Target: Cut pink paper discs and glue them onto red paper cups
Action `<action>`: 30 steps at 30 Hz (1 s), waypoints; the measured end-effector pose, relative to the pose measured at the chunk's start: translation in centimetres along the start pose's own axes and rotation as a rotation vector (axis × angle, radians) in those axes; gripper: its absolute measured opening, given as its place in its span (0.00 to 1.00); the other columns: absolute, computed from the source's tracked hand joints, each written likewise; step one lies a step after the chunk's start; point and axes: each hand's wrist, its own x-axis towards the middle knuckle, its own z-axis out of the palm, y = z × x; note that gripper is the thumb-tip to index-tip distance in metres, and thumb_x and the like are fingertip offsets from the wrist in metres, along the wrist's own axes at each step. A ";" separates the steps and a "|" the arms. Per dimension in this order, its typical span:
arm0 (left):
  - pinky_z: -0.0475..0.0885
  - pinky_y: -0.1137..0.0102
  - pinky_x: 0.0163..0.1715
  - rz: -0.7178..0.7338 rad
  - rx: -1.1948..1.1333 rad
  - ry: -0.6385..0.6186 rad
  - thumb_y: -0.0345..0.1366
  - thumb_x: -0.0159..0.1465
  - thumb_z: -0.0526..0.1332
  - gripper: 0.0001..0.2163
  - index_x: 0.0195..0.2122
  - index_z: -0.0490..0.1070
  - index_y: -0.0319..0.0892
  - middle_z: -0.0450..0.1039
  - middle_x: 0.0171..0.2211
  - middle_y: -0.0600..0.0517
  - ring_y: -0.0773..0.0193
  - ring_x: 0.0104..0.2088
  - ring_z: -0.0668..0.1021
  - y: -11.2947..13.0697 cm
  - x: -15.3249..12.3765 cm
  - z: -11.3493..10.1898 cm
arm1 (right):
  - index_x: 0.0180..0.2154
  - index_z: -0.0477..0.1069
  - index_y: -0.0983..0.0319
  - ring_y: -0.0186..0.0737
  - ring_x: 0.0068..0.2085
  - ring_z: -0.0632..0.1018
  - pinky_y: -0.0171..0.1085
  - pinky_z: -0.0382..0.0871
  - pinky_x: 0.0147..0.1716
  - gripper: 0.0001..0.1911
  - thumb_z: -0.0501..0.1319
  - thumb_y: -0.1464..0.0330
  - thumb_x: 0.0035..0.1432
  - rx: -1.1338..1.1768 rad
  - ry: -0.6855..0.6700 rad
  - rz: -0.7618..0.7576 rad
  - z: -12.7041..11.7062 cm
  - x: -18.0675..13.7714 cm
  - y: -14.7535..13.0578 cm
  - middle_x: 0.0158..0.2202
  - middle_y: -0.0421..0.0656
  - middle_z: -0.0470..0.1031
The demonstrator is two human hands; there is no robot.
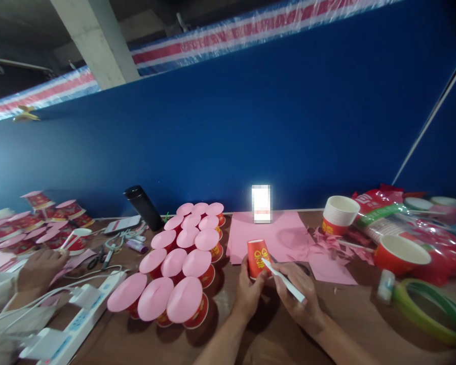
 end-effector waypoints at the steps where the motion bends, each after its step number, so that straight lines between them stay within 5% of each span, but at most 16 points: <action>1: 0.70 0.62 0.49 0.002 -0.002 0.001 0.45 0.56 0.65 0.30 0.57 0.58 0.41 0.71 0.51 0.42 0.53 0.49 0.75 0.1 0.0 0.0 | 0.42 0.71 0.60 0.42 0.35 0.78 0.41 0.73 0.35 0.10 0.56 0.74 0.58 -0.002 0.002 -0.001 0.0 0.0 0.0 0.33 0.46 0.77; 21: 0.67 0.64 0.51 0.028 0.047 0.032 0.43 0.59 0.63 0.25 0.55 0.63 0.40 0.71 0.50 0.43 0.54 0.50 0.73 0.1 -0.2 -0.3 | 0.46 0.68 0.60 0.45 0.41 0.77 0.43 0.73 0.40 0.12 0.54 0.72 0.61 -0.035 0.065 0.079 0.2 -0.5 0.9 0.39 0.48 0.75; 30: 0.68 0.64 0.49 0.053 -0.101 0.036 0.42 0.59 0.63 0.25 0.56 0.59 0.43 0.72 0.49 0.45 0.55 0.48 0.74 0.3 -0.2 -0.2 | 0.51 0.66 0.61 0.45 0.45 0.78 0.43 0.74 0.44 0.15 0.54 0.71 0.62 -0.082 0.020 0.125 0.9 -0.9 2.3 0.44 0.49 0.76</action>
